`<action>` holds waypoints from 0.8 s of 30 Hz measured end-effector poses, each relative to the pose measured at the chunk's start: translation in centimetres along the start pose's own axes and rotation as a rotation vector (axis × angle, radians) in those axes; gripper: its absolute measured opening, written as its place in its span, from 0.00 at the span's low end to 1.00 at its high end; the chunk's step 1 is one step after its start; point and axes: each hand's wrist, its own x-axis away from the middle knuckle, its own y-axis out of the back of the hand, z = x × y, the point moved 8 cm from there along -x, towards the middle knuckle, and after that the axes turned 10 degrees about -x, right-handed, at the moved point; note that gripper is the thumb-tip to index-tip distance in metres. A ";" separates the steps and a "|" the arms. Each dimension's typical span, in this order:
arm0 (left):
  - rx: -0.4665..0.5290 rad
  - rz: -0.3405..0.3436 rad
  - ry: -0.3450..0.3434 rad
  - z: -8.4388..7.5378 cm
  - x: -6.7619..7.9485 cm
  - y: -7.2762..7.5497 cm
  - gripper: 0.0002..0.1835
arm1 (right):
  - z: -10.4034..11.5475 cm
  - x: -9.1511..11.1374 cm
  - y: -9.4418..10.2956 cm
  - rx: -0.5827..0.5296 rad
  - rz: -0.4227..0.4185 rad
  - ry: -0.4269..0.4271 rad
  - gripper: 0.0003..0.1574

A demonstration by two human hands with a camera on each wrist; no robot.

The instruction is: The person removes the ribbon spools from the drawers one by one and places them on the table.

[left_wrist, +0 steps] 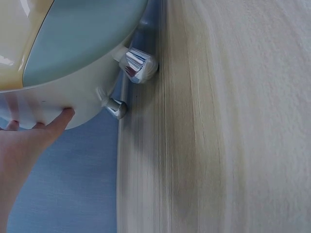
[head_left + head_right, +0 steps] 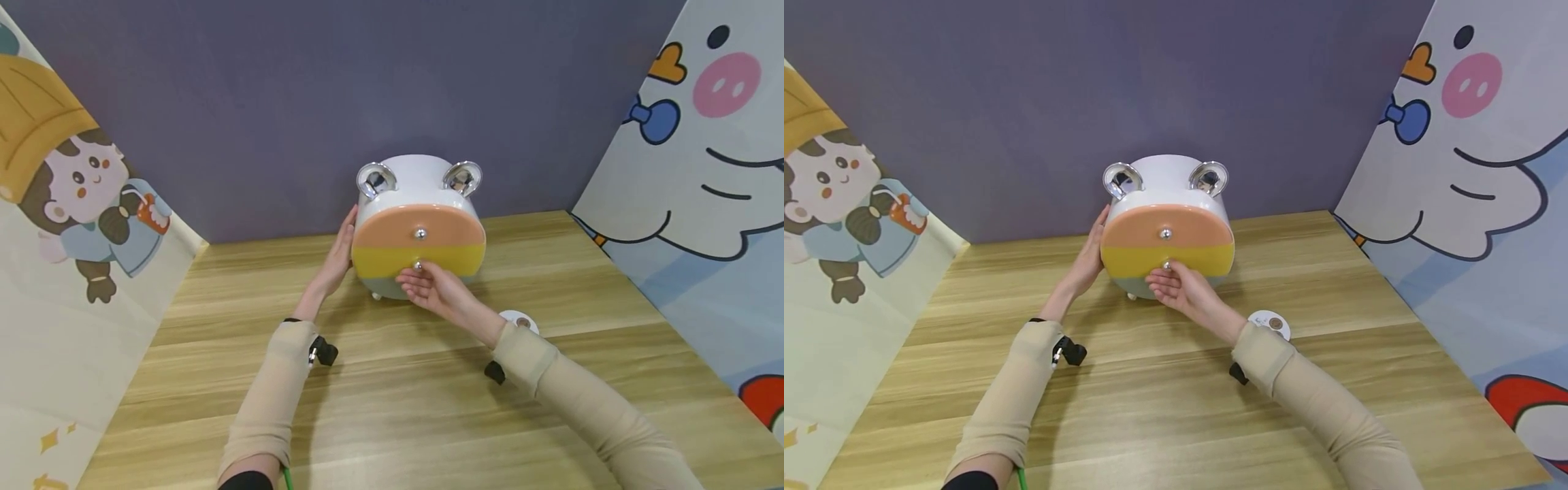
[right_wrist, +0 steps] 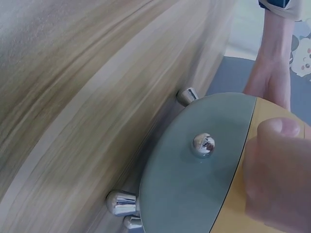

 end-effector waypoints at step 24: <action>-0.001 0.000 -0.005 0.1 0.0 0.0 0.27 | -0.9 0.9 -0.2 -0.139 -0.020 -0.012 0.20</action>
